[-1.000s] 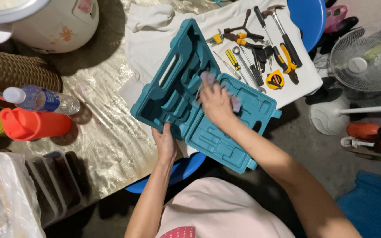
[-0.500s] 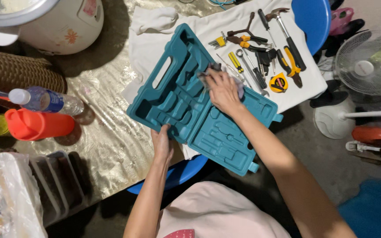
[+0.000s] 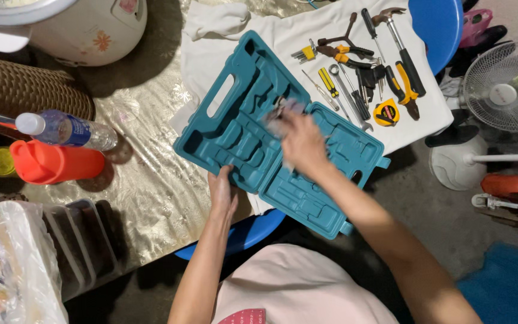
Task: The person wipes the inside and outside of a teal toolbox with a cloth, then picks up a pair of pliers and wipes it. The toolbox is opened and closed during the process, and tools are visible on a nearby white cloth.
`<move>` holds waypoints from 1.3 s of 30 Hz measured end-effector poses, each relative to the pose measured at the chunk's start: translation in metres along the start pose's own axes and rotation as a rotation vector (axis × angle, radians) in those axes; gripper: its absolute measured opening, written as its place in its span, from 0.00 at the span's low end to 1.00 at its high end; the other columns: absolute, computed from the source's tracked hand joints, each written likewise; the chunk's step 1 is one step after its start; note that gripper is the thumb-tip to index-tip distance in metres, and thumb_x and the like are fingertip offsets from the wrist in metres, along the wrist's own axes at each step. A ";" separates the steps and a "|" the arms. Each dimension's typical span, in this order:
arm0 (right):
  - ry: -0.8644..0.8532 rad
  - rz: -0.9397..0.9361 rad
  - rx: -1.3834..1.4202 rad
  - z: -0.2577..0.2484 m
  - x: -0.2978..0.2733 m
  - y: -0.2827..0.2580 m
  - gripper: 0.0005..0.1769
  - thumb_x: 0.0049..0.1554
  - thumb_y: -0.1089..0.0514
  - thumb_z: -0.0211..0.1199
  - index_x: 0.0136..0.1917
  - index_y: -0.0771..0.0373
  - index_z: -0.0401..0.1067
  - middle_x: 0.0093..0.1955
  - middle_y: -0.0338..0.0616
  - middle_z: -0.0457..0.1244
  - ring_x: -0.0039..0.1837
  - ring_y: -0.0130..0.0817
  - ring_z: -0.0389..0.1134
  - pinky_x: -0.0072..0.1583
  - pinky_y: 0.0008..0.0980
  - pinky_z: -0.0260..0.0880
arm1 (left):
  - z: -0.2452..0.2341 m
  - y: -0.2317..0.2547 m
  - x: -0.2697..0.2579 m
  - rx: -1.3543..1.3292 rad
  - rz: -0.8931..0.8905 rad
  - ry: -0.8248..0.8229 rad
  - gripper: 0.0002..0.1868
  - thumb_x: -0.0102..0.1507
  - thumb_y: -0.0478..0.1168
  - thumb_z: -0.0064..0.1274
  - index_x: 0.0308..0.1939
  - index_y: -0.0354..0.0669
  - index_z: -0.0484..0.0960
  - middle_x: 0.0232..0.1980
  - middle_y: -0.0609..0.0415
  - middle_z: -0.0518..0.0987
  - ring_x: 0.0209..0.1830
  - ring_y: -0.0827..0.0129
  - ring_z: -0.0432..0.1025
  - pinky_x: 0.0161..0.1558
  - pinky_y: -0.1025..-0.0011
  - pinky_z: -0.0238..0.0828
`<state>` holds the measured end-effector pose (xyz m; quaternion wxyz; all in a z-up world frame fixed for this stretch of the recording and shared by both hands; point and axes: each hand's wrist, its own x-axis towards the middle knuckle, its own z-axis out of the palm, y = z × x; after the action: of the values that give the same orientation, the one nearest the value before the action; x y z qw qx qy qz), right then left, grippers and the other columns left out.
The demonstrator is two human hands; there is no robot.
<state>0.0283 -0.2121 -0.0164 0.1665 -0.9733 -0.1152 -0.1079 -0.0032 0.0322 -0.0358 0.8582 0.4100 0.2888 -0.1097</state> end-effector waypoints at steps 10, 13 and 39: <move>-0.151 -0.076 -0.100 -0.023 -0.009 -0.053 0.30 0.43 0.57 0.67 0.60 0.64 0.73 0.66 0.59 0.58 0.58 0.53 0.62 0.50 0.49 0.66 | 0.004 -0.004 -0.008 0.043 0.144 -0.108 0.20 0.63 0.26 0.46 0.60 0.34 0.70 0.52 0.51 0.74 0.50 0.65 0.70 0.54 0.66 0.70; -0.127 -0.004 -0.043 -0.019 -0.005 -0.056 0.23 0.46 0.59 0.64 0.56 0.64 0.74 0.64 0.60 0.58 0.60 0.57 0.63 0.50 0.50 0.70 | 0.006 -0.006 -0.008 0.188 0.205 -0.095 0.22 0.61 0.26 0.47 0.60 0.36 0.71 0.54 0.53 0.76 0.51 0.69 0.72 0.55 0.70 0.69; 0.180 -0.150 0.188 -0.025 0.061 -0.069 0.28 0.42 0.62 0.60 0.58 0.60 0.77 0.74 0.54 0.54 0.68 0.59 0.58 0.64 0.56 0.60 | -0.010 -0.010 -0.012 -0.211 -0.162 -0.280 0.18 0.62 0.37 0.57 0.54 0.34 0.76 0.51 0.49 0.78 0.52 0.62 0.73 0.57 0.62 0.70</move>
<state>0.0639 -0.1457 0.0429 0.2583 -0.9284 -0.1818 -0.1958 -0.0213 0.0323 -0.0400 0.9167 0.2738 0.2084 -0.2034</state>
